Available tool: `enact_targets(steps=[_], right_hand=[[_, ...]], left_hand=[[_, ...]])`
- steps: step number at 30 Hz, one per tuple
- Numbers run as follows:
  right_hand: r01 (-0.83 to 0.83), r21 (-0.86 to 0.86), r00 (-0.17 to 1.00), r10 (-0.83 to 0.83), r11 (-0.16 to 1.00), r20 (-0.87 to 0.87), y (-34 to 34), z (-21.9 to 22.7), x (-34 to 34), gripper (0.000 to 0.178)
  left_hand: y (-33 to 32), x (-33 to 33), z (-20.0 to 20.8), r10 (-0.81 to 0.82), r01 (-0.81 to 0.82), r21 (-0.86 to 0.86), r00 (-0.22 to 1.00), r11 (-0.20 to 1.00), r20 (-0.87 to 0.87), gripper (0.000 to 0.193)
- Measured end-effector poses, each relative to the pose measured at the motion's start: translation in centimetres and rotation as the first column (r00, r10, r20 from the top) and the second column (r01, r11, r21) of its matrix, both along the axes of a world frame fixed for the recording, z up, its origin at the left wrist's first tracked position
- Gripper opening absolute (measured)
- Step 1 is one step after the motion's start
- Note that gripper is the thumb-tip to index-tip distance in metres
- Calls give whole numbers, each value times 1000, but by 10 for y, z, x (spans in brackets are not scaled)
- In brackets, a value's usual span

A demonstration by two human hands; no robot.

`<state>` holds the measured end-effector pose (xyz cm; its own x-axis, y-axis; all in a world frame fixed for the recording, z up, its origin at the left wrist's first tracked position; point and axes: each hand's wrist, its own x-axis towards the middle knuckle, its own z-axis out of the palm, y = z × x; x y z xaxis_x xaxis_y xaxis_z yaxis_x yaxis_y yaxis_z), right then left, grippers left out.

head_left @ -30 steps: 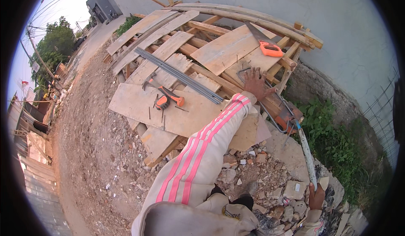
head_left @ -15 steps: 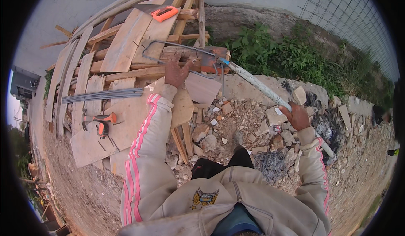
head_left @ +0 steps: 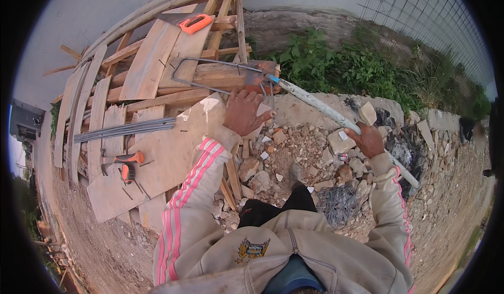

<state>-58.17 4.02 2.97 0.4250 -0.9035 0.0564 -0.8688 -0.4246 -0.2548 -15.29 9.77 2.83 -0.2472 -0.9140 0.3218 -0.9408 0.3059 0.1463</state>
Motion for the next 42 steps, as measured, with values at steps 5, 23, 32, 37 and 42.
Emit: enact_targets(steps=[5,23,32,37,42], right_hand=[[69,20,997,-68,997,-30,15,17,14,69],[133,137,989,-140,982,46,31,4,21,73],[230,-245,967,-249,942,-49,76,-14,36,65],[208,-348,970,-237,914,-44,83,-16,40,63],[238,-346,960,-275,907,-60,91,-14,46,63]], left_hand=[[0,3,-7,24,-24,0,997,1000,-75,68],[-9,-7,-29,90,-90,11,995,996,-51,69],[-13,0,-13,40,-40,223,999,974,6,60],[-14,7,-19,-2,5,202,1000,979,-14,47],[-14,10,-27,-27,33,130,998,991,-55,44]])
